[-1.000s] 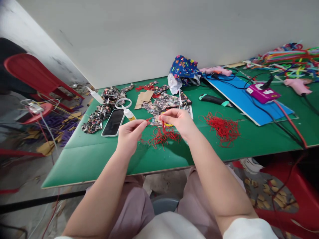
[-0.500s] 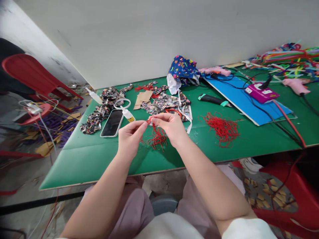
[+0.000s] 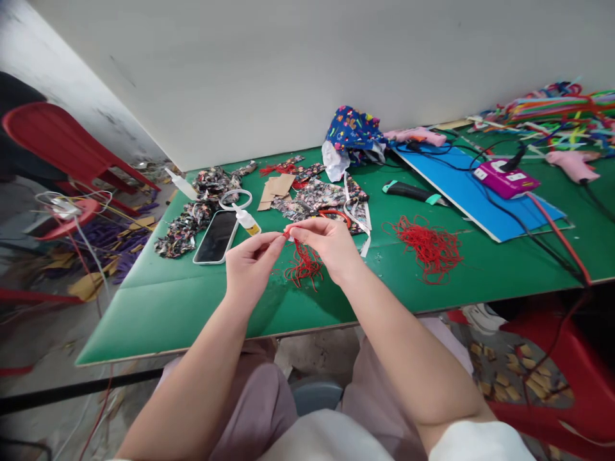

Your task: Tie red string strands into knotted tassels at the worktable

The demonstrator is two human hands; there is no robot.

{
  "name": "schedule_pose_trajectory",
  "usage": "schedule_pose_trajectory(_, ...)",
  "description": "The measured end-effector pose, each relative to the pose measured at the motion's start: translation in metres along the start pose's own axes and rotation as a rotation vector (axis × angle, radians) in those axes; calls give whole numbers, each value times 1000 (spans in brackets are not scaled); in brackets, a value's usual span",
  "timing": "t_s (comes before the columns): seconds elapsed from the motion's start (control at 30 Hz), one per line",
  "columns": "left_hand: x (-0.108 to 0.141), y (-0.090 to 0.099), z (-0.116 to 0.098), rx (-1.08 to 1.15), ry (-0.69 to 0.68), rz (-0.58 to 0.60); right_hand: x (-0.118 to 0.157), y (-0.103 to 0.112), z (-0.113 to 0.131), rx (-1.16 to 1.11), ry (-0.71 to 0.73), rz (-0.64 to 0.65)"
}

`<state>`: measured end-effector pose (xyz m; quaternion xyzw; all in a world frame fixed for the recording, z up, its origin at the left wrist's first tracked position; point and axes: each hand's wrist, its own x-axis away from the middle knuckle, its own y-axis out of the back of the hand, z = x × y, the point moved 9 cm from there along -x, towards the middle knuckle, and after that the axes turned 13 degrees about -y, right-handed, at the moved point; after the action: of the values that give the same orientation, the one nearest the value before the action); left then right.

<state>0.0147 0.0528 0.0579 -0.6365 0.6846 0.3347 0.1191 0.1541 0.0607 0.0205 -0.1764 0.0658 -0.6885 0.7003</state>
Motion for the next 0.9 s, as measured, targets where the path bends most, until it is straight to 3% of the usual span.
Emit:
schedule_pose_trajectory(0.27,1,0,0,4,-1,7,-1,0,1,22,13,7)
schedule_pose_trajectory(0.9,4,-3,17,237,195,-40,2,0,4,92,12,-44)
